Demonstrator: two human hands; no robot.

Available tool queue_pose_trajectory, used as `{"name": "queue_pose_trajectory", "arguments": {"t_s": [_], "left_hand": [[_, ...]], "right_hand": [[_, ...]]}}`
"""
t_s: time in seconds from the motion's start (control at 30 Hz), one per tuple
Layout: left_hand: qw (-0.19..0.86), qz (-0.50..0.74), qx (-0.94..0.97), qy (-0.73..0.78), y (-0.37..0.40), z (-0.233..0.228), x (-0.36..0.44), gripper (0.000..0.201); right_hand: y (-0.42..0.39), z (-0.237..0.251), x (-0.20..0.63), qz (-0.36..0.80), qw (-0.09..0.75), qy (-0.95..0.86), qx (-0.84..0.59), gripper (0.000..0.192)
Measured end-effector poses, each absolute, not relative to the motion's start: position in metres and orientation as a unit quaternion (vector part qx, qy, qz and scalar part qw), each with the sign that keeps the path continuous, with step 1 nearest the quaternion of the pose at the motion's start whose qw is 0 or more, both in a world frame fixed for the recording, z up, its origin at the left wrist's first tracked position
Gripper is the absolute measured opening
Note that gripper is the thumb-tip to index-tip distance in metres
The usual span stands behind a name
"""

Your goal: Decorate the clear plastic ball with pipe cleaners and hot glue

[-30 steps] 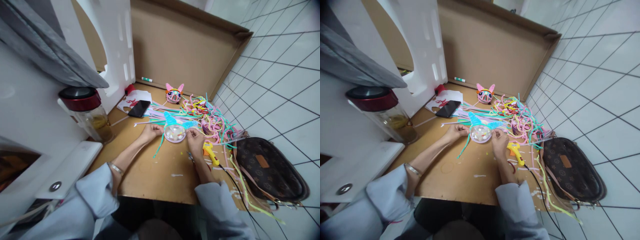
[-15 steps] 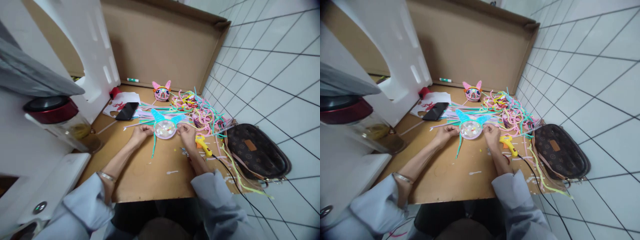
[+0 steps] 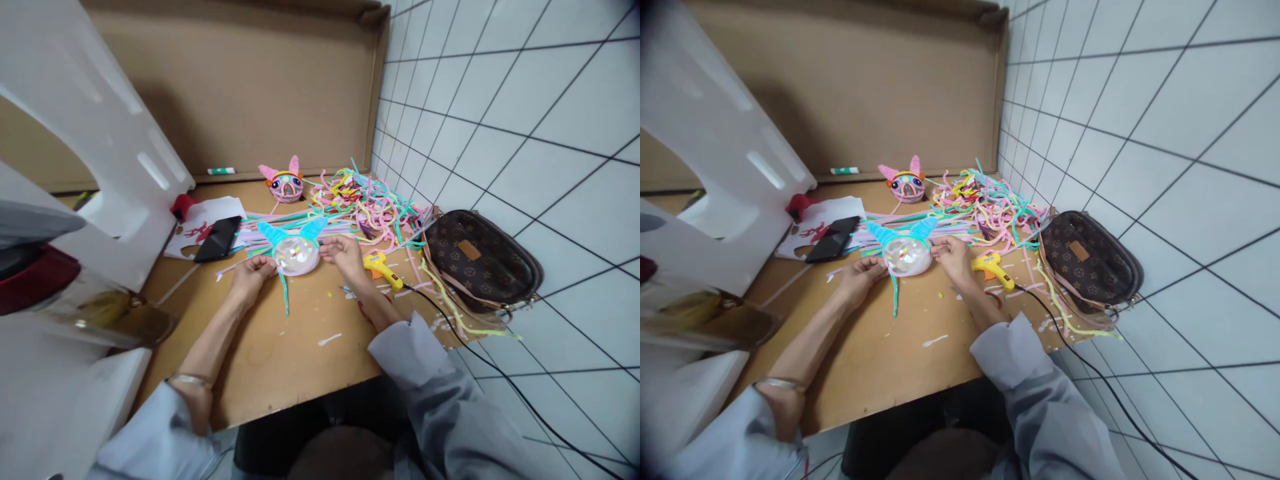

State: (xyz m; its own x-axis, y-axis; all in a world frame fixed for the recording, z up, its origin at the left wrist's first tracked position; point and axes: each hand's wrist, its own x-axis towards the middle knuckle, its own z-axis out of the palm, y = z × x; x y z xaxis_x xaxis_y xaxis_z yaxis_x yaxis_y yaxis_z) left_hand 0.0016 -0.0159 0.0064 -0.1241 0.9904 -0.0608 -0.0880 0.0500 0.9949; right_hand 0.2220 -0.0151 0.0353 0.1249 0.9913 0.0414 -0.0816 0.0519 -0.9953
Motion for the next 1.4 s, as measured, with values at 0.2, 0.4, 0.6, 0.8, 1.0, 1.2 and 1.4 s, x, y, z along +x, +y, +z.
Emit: {"name": "queue_pose_trajectory", "arguments": {"t_s": [0.2,0.4,0.6,0.8,1.0,1.2,1.4], "left_hand": [[0.494,0.529,0.442,0.53,-0.0154,0.005,0.0013,0.052],[0.507,0.538,0.43,0.518,-0.0152,0.0022,0.0004,0.049],[0.498,0.54,0.436,0.52,-0.0144,0.0005,0.0001,0.048],[0.491,0.543,0.442,0.518,-0.0164,0.0023,0.0032,0.049],[0.478,0.538,0.459,0.521,-0.0186,0.0047,0.0034,0.043],[0.474,0.545,0.462,0.514,-0.0194,0.0059,0.0034,0.04],[0.469,0.545,0.469,0.513,-0.0196,0.0065,0.004,0.044]], "right_hand": [[-0.0125,0.0319,0.2194,0.395,0.557,-0.532,-0.501,0.012],[-0.0118,0.0312,0.2185,0.364,0.548,-0.558,-0.506,0.016],[-0.0126,0.0276,0.2181,0.332,0.543,-0.576,-0.512,0.014],[-0.0187,0.029,0.2217,0.241,0.51,-0.66,-0.497,0.024],[-0.0184,0.0284,0.2264,0.242,0.495,-0.676,-0.49,0.018],[-0.0168,0.0272,0.2262,0.266,0.486,-0.664,-0.502,0.02],[-0.0207,0.0271,0.227,0.235,0.479,-0.684,-0.498,0.028]]}}
